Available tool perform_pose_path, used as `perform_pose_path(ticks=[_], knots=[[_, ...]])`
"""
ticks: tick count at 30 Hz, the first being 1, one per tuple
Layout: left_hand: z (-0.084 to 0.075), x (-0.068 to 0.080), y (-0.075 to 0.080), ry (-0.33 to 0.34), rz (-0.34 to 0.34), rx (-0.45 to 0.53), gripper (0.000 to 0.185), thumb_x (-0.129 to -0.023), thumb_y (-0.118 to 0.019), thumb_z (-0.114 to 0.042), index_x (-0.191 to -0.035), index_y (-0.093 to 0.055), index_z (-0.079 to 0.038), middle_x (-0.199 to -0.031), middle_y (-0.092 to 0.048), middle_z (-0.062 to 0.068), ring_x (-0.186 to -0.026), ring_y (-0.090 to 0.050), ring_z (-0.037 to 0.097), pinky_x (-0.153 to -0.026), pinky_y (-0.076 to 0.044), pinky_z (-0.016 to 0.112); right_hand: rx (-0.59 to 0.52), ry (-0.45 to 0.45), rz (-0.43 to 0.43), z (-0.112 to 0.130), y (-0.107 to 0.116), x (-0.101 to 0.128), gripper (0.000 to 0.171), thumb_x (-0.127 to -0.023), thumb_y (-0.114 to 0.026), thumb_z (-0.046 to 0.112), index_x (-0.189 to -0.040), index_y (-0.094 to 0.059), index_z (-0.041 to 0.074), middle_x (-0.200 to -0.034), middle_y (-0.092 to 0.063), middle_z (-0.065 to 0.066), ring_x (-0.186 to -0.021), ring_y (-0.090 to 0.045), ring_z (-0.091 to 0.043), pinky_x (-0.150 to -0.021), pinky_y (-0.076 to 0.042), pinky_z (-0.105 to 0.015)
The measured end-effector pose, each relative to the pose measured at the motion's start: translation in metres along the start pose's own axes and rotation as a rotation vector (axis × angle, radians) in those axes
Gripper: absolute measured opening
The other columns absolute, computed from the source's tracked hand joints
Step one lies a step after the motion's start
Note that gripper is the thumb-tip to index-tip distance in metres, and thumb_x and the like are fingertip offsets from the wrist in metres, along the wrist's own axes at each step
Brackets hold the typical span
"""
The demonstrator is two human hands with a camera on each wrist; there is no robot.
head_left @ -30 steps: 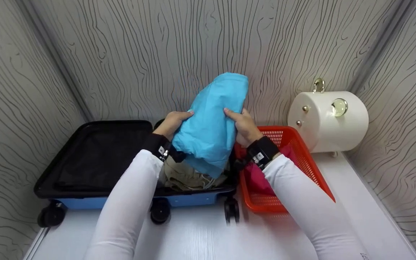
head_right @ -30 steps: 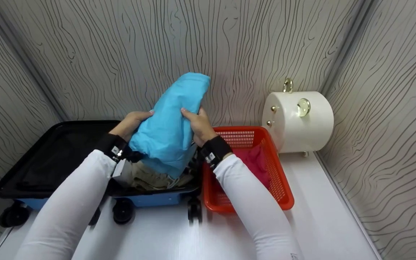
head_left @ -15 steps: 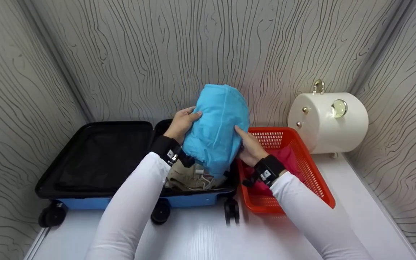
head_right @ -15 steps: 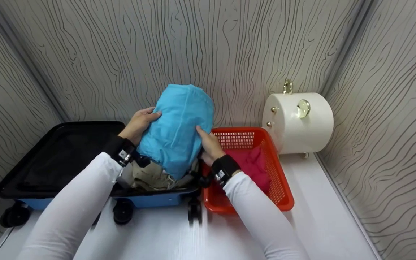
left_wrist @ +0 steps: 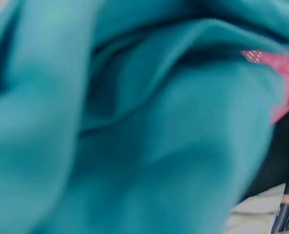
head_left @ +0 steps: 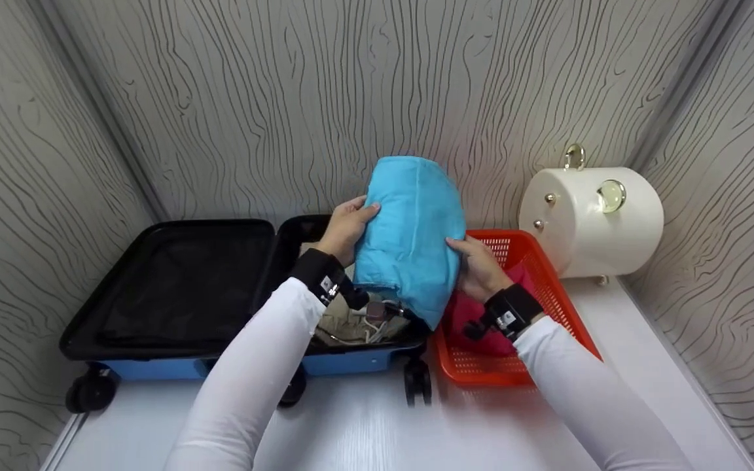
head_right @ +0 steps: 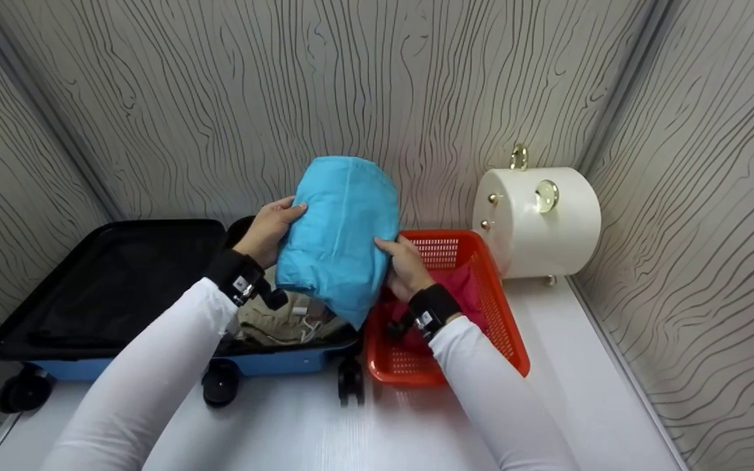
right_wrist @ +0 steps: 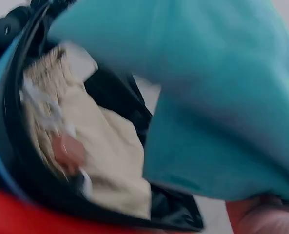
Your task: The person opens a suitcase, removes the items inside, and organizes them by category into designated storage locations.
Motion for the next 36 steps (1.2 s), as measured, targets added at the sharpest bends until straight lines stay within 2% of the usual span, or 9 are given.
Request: perform_pose_path(ticks=[6,12,15,20,22,25,27,33,36], knots=[[0.011,0.002,-0.024,0.036,0.09,-0.1,0.064,-0.113,-0.059,-0.018,-0.168,-0.032,-0.001,-0.164,-0.048,0.023,-0.151,-0.051,0.039,-0.123,-0.044,0.057,0.179,0.049,-0.081,0.034,0.03,0.01,0.071,-0.115,-0.047,0.01,-0.173,-0.008,0.002,-0.175,-0.024,-0.019,-0.155,-0.034,-0.029,-0.132,-0.029,-0.045],[0.02,0.005,-0.062,0.047,0.18,-0.338,0.088,-0.104,-0.071,-0.013,-0.174,-0.018,-0.009,-0.171,-0.036,0.024,-0.154,-0.045,0.045,-0.118,-0.047,0.064,0.347,0.047,-0.155,0.063,0.065,0.026,0.078,-0.111,-0.057,0.007,-0.173,-0.011,0.002,-0.15,-0.051,-0.01,-0.123,-0.061,-0.012,-0.106,-0.052,-0.027],[0.027,0.005,-0.08,0.022,0.171,-0.464,0.088,-0.101,-0.073,-0.008,-0.172,-0.022,-0.003,-0.169,-0.039,0.025,-0.153,-0.046,0.045,-0.12,-0.046,0.058,0.443,0.02,-0.179,0.07,0.083,0.036,0.076,-0.109,-0.057,0.005,-0.171,-0.012,-0.001,-0.146,-0.052,-0.01,-0.118,-0.063,-0.013,-0.105,-0.054,-0.031],[0.045,0.005,-0.112,-0.049,0.178,-0.681,0.096,-0.093,-0.077,-0.001,-0.17,-0.02,0.003,-0.167,-0.043,0.027,-0.154,-0.046,0.039,-0.126,-0.041,0.047,0.532,-0.069,-0.162,0.067,0.108,0.049,0.084,-0.108,-0.049,-0.001,-0.172,0.006,0.0,-0.177,-0.013,-0.031,-0.16,-0.028,-0.044,-0.134,-0.024,-0.056],[0.053,0.005,-0.122,-0.06,0.199,-0.761,0.099,-0.091,-0.077,0.0,-0.171,-0.019,0.001,-0.168,-0.043,0.026,-0.154,-0.046,0.036,-0.127,-0.041,0.043,0.571,-0.092,-0.169,0.063,0.118,0.052,0.088,-0.105,-0.048,-0.005,-0.171,0.01,-0.001,-0.178,-0.001,-0.033,-0.165,-0.009,-0.049,-0.135,-0.01,-0.061],[0.065,0.011,-0.135,-0.049,0.229,-0.862,0.096,-0.089,-0.079,-0.002,-0.17,-0.026,-0.001,-0.168,-0.045,0.024,-0.153,-0.049,0.032,-0.125,-0.042,0.037,0.645,-0.149,-0.202,0.052,0.133,0.055,0.092,-0.101,-0.049,-0.008,-0.169,0.012,-0.003,-0.176,0.003,-0.037,-0.165,-0.001,-0.054,-0.134,-0.006,-0.065],[0.083,0.003,-0.14,-0.028,0.25,-0.905,0.091,-0.088,-0.081,-0.003,-0.167,-0.036,-0.002,-0.165,-0.05,0.022,-0.151,-0.052,0.029,-0.123,-0.044,0.036,0.695,-0.184,-0.212,0.044,0.141,0.057,0.092,-0.098,-0.049,-0.009,-0.168,0.012,-0.008,-0.175,0.003,-0.04,-0.163,0.0,-0.057,-0.133,-0.004,-0.068],[0.202,-0.086,-0.141,-0.037,0.279,-1.071,0.09,-0.078,-0.091,-0.018,-0.159,-0.053,-0.011,-0.151,-0.065,0.007,-0.13,-0.062,0.015,-0.102,-0.054,0.027,0.873,-0.259,-0.23,0.02,0.156,0.059,0.088,-0.093,-0.05,-0.008,-0.164,0.002,-0.018,-0.17,-0.006,-0.045,-0.158,-0.01,-0.061,-0.129,-0.012,-0.074],[0.214,-0.085,-0.145,0.017,0.306,-1.126,0.066,-0.078,-0.091,-0.018,-0.139,-0.067,-0.009,-0.128,-0.073,0.003,-0.106,-0.065,0.013,-0.085,-0.056,0.024,0.997,-0.27,-0.248,0.014,0.162,0.061,0.084,-0.089,-0.052,-0.005,-0.16,-0.01,-0.023,-0.164,-0.021,-0.046,-0.148,-0.03,-0.057,-0.127,-0.025,-0.072]])
Point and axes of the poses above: each hand's wrist, its own x-axis away from the middle knuckle, its own y-axis out of the back of the hand, z = x × y, the point moved 9 cm from there along -x, towards the middle knuckle
